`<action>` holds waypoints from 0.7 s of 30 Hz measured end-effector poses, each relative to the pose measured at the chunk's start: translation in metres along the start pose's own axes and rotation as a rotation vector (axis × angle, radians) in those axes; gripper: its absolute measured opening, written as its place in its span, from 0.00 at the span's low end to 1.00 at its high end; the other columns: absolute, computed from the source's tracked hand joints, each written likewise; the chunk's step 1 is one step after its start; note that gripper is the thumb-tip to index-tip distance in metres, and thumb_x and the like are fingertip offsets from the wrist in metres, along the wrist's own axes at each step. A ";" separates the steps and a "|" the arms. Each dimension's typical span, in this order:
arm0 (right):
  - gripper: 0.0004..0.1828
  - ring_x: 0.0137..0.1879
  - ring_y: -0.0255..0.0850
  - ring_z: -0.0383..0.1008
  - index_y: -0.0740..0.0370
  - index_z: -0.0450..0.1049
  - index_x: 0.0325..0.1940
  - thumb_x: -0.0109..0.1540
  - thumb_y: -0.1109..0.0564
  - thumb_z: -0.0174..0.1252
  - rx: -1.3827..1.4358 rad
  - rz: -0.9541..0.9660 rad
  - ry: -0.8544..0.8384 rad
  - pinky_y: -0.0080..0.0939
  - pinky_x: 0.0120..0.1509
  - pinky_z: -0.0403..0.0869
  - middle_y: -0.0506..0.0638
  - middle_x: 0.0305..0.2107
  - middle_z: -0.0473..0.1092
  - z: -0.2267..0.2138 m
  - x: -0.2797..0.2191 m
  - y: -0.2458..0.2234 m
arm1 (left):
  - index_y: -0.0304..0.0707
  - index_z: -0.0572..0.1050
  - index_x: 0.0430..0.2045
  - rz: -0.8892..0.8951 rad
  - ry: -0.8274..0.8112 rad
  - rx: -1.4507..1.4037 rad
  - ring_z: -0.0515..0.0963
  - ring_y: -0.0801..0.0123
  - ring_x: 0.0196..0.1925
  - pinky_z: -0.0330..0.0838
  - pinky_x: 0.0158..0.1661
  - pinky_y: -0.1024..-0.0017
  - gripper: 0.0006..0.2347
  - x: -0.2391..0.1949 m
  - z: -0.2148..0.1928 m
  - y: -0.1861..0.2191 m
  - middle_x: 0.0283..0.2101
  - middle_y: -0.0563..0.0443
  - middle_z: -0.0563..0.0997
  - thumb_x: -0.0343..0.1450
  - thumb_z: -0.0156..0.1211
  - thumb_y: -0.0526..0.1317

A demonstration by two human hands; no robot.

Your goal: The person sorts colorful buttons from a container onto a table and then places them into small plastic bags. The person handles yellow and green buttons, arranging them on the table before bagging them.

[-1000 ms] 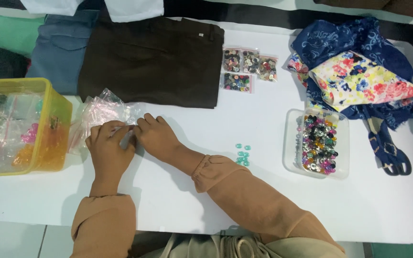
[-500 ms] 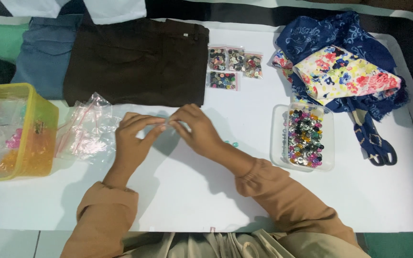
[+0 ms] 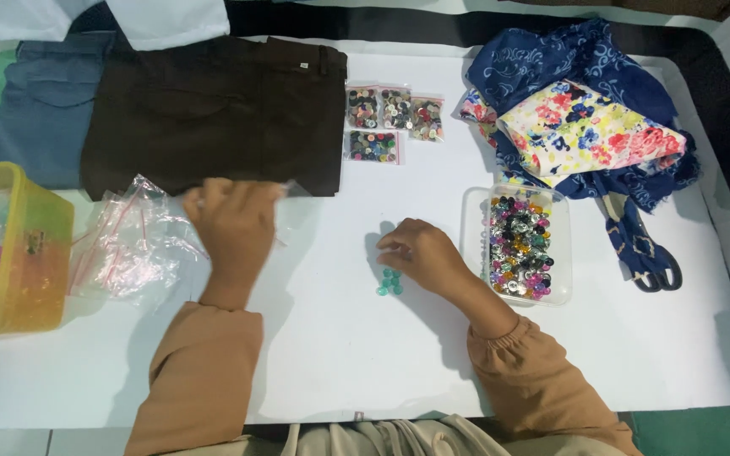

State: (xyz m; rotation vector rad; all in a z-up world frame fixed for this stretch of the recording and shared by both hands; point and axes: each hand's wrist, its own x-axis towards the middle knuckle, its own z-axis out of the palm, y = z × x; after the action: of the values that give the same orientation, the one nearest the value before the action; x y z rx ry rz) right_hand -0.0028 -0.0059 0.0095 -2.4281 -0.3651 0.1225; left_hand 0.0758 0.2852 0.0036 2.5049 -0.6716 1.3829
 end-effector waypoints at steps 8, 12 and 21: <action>0.08 0.36 0.38 0.74 0.54 0.82 0.41 0.58 0.60 0.68 0.045 -0.096 0.068 0.38 0.42 0.74 0.46 0.30 0.72 0.028 0.000 0.030 | 0.53 0.86 0.37 -0.228 -0.041 0.240 0.73 0.55 0.44 0.57 0.47 0.57 0.07 -0.030 -0.035 -0.088 0.36 0.59 0.84 0.76 0.65 0.34; 0.07 0.35 0.38 0.73 0.54 0.82 0.40 0.58 0.60 0.68 0.068 -0.083 0.092 0.38 0.43 0.73 0.45 0.28 0.73 0.025 -0.001 0.030 | 0.50 0.88 0.32 -0.214 0.153 0.375 0.71 0.58 0.48 0.55 0.48 0.59 0.08 -0.010 -0.052 -0.080 0.53 0.59 0.85 0.83 0.70 0.40; 0.08 0.43 0.41 0.79 0.59 0.82 0.43 0.60 0.60 0.66 -0.043 0.103 0.000 0.37 0.47 0.80 0.52 0.33 0.78 0.006 0.000 -0.001 | 0.48 0.83 0.39 -0.378 0.098 -0.254 0.78 0.61 0.44 0.55 0.54 0.62 0.03 -0.001 -0.027 -0.009 0.37 0.61 0.84 0.79 0.64 0.41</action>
State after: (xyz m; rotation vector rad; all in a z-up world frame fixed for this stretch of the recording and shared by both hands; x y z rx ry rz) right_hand -0.0036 -0.0021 0.0055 -2.4897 -0.2452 0.1608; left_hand 0.0592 0.3040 0.0178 2.2047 -0.3083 1.1896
